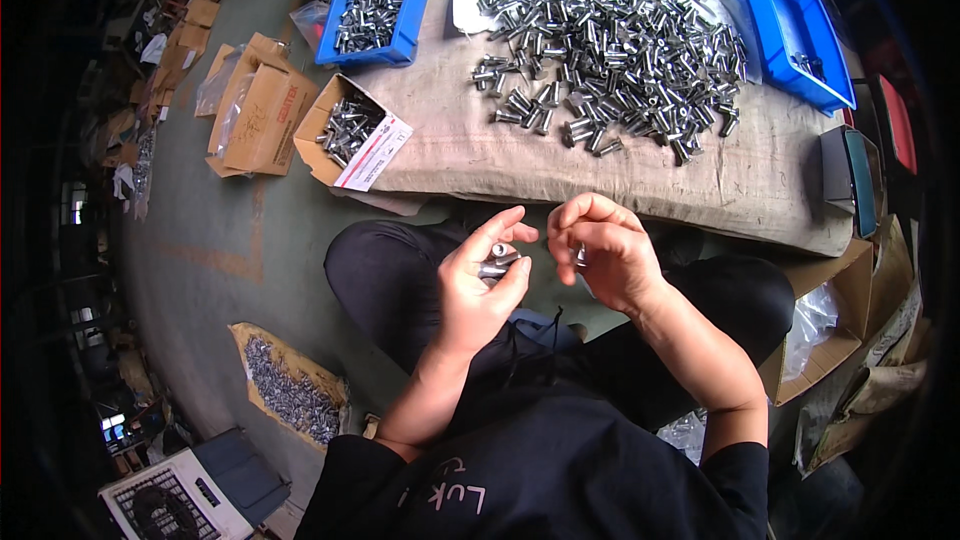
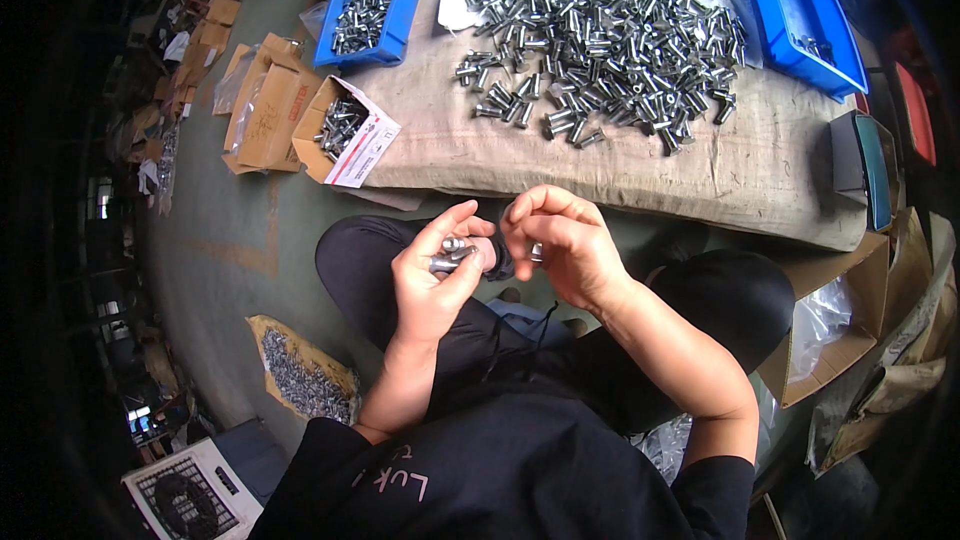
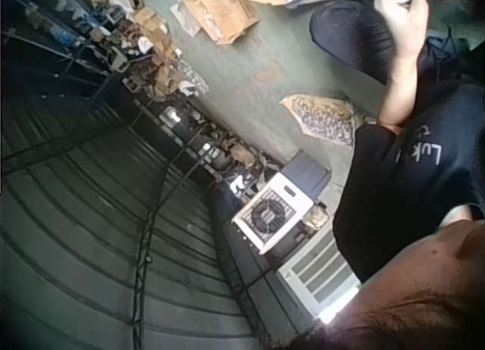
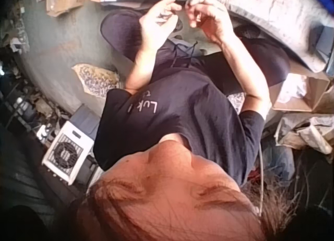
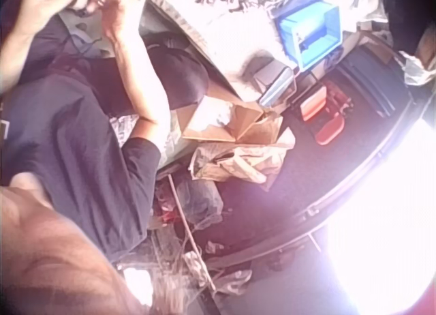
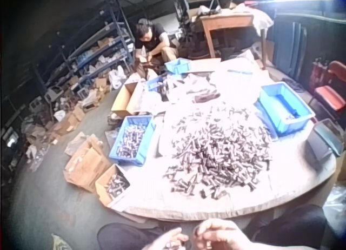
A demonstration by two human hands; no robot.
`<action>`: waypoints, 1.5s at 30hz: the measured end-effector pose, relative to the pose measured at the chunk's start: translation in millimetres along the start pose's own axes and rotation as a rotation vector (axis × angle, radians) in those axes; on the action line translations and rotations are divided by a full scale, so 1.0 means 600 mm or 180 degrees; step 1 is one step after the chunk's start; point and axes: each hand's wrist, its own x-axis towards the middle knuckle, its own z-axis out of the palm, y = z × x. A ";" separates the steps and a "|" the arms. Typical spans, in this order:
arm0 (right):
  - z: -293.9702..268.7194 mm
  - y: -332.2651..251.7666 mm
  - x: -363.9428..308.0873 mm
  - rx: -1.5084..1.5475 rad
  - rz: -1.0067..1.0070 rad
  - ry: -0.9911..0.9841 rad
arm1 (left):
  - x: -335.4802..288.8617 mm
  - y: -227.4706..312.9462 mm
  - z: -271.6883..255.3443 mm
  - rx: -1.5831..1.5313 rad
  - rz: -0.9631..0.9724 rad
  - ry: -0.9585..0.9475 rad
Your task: The person gathers metal bolts from a pile on the table and fits metal sleeves onto them by hand.
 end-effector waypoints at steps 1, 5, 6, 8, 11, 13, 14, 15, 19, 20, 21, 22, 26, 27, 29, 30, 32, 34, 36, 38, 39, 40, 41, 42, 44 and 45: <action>-0.006 0.002 -0.001 -0.0414 0.0155 -0.0014 | 0.001 0.000 0.003 0.0590 0.0233 -0.0002; 0.021 0.018 -0.009 -0.3090 -0.0481 -0.0113 | 0.002 0.006 0.017 0.2021 0.0924 -0.0122; 0.018 0.020 -0.006 -0.3720 -0.1248 -0.0294 | 0.003 0.003 0.017 0.1959 0.0993 -0.0285; 0.006 0.024 -0.001 -0.3545 -0.1199 -0.0188 | 0.007 -0.008 0.014 0.1829 0.1112 -0.0249; 0.013 0.012 -0.006 -0.2345 -0.0309 0.0273 | -0.002 -0.003 0.009 0.0855 0.0242 -0.0098; -0.005 0.015 -0.002 -0.1520 -0.0026 0.0242 | 0.001 -0.006 0.001 0.0038 -0.0115 0.0132; -0.004 0.015 -0.002 -0.1522 -0.0025 0.0237 | 0.001 -0.010 -0.008 -0.0401 -0.0449 0.0113; -0.003 0.014 -0.003 -0.1308 -0.0016 0.0207 | 0.003 -0.011 -0.014 -0.0956 -0.0477 -0.0079; 0.002 0.019 -0.003 -0.1183 -0.0070 0.0183 | 0.001 -0.015 -0.015 -0.1067 -0.0444 -0.0099; 0.001 0.019 -0.003 -0.1184 -0.0068 0.0180 | 0.001 -0.015 -0.013 -0.0996 -0.0364 -0.0057; -0.001 0.020 -0.003 -0.1294 -0.0115 0.0152 | 0.000 -0.015 -0.013 -0.0997 -0.0363 -0.0054; -0.002 0.020 -0.003 -0.1403 -0.0163 0.0124 | 0.001 -0.016 -0.013 -0.0887 -0.0352 0.0009; 0.002 0.020 -0.006 -0.1644 -0.0190 0.0181 | 0.003 -0.010 -0.010 -0.0706 -0.0222 0.0090; 0.001 0.020 -0.007 -0.1615 -0.0190 0.0159 | 0.002 -0.008 -0.009 -0.0705 -0.0224 0.0087; 0.001 0.020 -0.007 -0.1585 -0.0194 0.0140 | 0.001 -0.006 -0.006 -0.0503 -0.0009 0.0144; 0.002 0.019 -0.007 -0.1517 -0.0180 0.0137 | 0.002 -0.009 -0.007 -0.0504 -0.0009 0.0139; 0.002 0.019 -0.007 -0.1446 -0.0170 0.0140 | 0.004 -0.015 -0.010 -0.0045 0.0496 0.0085; 0.003 0.017 -0.007 -0.1539 -0.0173 0.0218 | 0.005 -0.007 -0.008 -0.0347 0.0235 0.0096; 0.003 0.019 -0.007 -0.1805 -0.0473 0.0101 | 0.007 -0.001 -0.007 -0.0845 -0.0080 0.0018; 0.005 0.019 -0.007 -0.2070 -0.0773 -0.0020 | 0.006 -0.009 -0.011 -0.1008 -0.0204 -0.0048; 0.008 0.018 -0.007 -0.2139 -0.0821 -0.0050 | 0.006 -0.012 -0.013 -0.1172 -0.0326 -0.0112; 0.009 0.018 -0.007 -0.2207 -0.0869 -0.0081 | 0.005 -0.011 -0.015 -0.1171 -0.0326 -0.0111; 0.008 0.018 -0.007 -0.2207 -0.0869 -0.0077 | 0.005 -0.010 -0.016 -0.1017 -0.0310 -0.0068; 0.007 0.019 -0.007 -0.2068 -0.0767 -0.0055 | 0.005 -0.009 -0.016 -0.0863 -0.0295 -0.0025; 0.005 0.018 -0.007 -0.1928 -0.0666 -0.0030 | 0.004 -0.011 -0.015 -0.0570 -0.0110 -0.0016; 0.005 0.016 -0.007 -0.1848 -0.0551 0.0012 | 0.004 -0.012 -0.014 -0.0277 0.0078 -0.0004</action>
